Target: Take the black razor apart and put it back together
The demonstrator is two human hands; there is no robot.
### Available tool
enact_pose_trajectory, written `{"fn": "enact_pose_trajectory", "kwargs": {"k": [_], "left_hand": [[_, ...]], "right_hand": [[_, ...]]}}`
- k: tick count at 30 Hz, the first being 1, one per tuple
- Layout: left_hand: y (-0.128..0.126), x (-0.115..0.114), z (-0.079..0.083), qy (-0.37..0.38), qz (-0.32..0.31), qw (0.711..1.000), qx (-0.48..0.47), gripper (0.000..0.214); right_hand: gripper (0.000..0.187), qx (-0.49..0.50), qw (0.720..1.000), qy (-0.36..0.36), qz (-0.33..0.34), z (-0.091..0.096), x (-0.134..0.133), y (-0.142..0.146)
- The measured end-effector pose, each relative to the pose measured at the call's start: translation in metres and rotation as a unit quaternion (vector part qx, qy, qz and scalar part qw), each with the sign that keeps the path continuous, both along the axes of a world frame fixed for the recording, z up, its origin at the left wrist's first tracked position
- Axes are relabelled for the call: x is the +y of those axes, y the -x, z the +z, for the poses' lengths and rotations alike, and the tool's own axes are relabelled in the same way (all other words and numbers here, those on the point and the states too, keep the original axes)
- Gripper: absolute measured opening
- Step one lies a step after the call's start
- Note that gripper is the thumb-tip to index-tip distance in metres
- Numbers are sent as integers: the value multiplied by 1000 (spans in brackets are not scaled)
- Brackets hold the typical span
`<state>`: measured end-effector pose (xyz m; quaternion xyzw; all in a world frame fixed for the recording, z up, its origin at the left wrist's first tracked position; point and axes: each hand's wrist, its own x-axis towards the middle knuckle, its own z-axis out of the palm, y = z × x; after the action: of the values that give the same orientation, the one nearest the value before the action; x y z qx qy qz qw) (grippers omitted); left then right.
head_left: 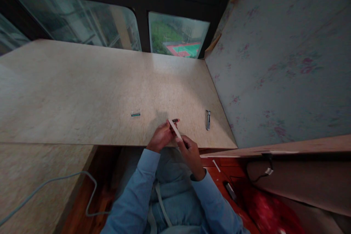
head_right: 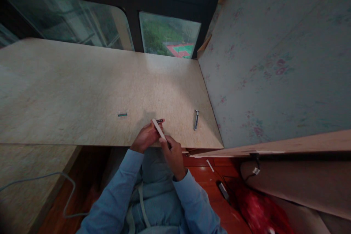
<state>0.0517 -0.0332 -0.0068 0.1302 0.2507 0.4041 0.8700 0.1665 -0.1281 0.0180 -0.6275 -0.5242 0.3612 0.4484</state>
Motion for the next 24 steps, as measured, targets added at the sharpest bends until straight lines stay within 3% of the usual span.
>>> {"fn": "enact_pose_trajectory", "kwargs": {"k": [8, 16, 24], "left_hand": [[0, -1, 2, -10, -1, 1000, -5, 27], [0, -1, 2, -8, -2, 999, -35, 23], [-2, -1, 5, -3, 1, 999, -33, 20]], "right_hand": [[34, 25, 1000, 9, 4, -2, 1, -3], [37, 5, 999, 16, -47, -2, 1, -20], [37, -9, 999, 20, -32, -4, 0, -15]]}}
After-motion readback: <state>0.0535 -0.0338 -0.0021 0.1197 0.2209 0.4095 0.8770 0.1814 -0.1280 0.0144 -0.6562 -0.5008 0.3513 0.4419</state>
